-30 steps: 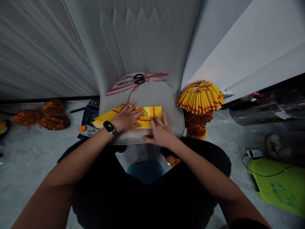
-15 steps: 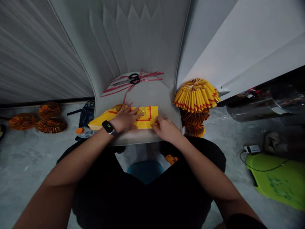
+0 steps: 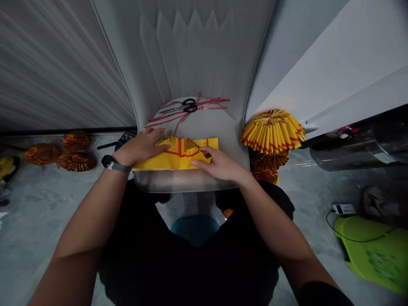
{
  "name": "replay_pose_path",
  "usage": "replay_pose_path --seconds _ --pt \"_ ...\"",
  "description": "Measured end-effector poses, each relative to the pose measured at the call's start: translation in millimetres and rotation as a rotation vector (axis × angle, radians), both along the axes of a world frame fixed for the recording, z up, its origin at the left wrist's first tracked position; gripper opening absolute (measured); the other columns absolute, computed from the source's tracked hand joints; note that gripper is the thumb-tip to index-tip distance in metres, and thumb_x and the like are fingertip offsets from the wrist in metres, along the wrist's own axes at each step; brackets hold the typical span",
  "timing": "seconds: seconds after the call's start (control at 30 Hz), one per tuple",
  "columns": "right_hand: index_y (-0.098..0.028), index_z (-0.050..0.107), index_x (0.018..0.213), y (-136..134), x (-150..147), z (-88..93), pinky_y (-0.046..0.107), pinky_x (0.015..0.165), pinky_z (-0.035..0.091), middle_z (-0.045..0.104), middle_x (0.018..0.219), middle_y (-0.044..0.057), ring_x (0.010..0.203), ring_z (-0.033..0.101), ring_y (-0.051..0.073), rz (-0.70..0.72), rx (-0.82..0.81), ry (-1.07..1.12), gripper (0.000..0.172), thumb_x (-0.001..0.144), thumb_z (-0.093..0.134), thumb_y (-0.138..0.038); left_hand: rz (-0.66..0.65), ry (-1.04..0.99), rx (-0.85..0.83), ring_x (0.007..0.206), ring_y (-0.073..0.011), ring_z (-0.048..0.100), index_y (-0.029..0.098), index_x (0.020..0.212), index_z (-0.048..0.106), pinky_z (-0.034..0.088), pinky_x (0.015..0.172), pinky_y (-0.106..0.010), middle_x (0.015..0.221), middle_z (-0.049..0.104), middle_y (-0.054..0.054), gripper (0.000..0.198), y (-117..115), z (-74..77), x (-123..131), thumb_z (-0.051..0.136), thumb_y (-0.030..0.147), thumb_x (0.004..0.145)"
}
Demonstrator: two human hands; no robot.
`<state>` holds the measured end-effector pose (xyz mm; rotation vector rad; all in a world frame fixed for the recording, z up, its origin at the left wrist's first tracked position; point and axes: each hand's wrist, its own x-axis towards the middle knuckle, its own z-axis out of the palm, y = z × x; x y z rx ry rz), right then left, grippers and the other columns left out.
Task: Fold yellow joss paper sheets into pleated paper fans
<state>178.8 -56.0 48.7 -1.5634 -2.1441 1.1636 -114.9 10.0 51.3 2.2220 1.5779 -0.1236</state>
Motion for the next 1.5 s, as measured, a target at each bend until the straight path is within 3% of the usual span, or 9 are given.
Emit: replay_pose_path --seconds 0.17,0.3,0.43,0.67,0.77,1.0,1.17,1.4,1.5 --pt "-0.027 0.027 0.169 -12 -46 -4.6 0.048 0.121 0.046 0.042 0.170 0.011 0.154 0.045 0.033 0.246 0.064 0.148 0.100 0.090 0.065 -0.076 0.073 -0.196 -0.299 0.130 -0.0285 0.065 0.022 0.147 0.060 0.053 0.107 -0.035 0.147 0.066 -0.009 0.072 10 -0.9 -20 0.047 0.071 0.095" --pt "-0.020 0.030 0.168 -22 -87 -28.8 0.057 0.133 0.023 0.024 0.176 0.017 0.164 0.017 0.037 0.379 0.206 0.064 0.098 0.093 0.070 -0.066 0.237 -0.311 -0.353 0.121 -0.0263 0.068 0.019 0.141 0.065 0.057 0.099 -0.034 0.143 0.070 -0.005 0.070 7 8.7 -29 0.032 0.068 0.103" --pt "-0.019 0.025 0.169 -28 -113 -51.3 0.056 0.133 0.023 0.018 0.177 0.018 0.166 0.010 0.034 0.384 0.274 0.088 0.095 0.096 0.068 -0.061 0.123 -0.284 -0.271 0.128 -0.0265 0.065 0.017 0.142 0.063 0.050 0.112 -0.035 0.144 0.069 -0.006 0.071 0 9.7 -23 0.032 0.068 0.104" --pt "-0.020 0.058 0.150 -7 -97 -39.9 0.042 0.129 0.034 0.052 0.161 0.013 0.152 0.046 0.027 0.392 0.391 0.029 0.058 0.103 0.060 -0.054 0.088 0.168 -0.047 0.124 -0.0395 0.068 0.014 0.156 0.047 0.053 0.104 -0.054 0.139 0.069 -0.021 0.058 -16 -7.5 5 0.040 0.044 0.107" --pt "-0.015 0.061 0.146 16 -58 -22.7 0.054 0.120 0.041 0.061 0.145 0.020 0.138 0.055 0.036 0.088 0.365 -0.261 0.052 0.104 0.061 -0.046 0.073 0.232 0.155 0.140 -0.0442 0.055 0.017 0.160 0.044 0.043 0.115 -0.065 0.154 0.058 -0.021 0.055 -30 -4.9 22 0.040 0.033 0.108" --pt "-0.013 0.061 0.135 44 -6 -23.2 0.053 0.109 0.046 0.057 0.139 0.022 0.132 0.056 0.040 -0.108 0.112 -0.553 0.060 0.089 0.078 -0.048 -0.381 0.136 0.222 0.158 -0.0334 0.036 0.015 0.149 0.061 0.024 0.131 -0.051 0.163 0.050 -0.015 0.045 -53 -27.3 56 0.045 0.024 0.108" --pt "-0.014 0.061 0.124 49 5 -39.5 0.052 0.109 0.046 0.058 0.132 0.020 0.130 0.056 0.039 -0.173 0.115 -0.412 0.061 0.079 0.085 -0.047 -0.358 0.169 0.270 0.159 -0.0416 0.032 0.007 0.156 0.052 0.015 0.133 -0.056 0.164 0.045 -0.025 0.087 -57 -41.2 53 0.062 0.070 0.096" --pt "-0.020 0.053 0.132 50 17 -70.1 0.038 0.077 0.059 0.071 0.093 0.002 0.083 0.070 0.023 -0.418 0.030 0.200 0.064 0.077 0.083 -0.032 -0.393 0.161 0.241 0.159 -0.0385 0.032 0.013 0.156 0.052 0.017 0.132 -0.054 0.166 0.044 -0.021 0.076 -49 -44.6 46 0.057 0.065 0.101" --pt "-0.018 0.065 0.129 37 14 -75.4 0.038 0.082 0.061 0.078 0.095 0.005 0.088 0.074 0.023 -0.340 0.106 0.278 0.043 0.087 0.073 -0.028 -0.381 0.158 0.253 0.159 -0.0382 0.031 0.009 0.161 0.043 0.017 0.132 -0.054 0.168 0.040 -0.022 0.079 -48 -46.9 46 0.061 0.057 0.101"
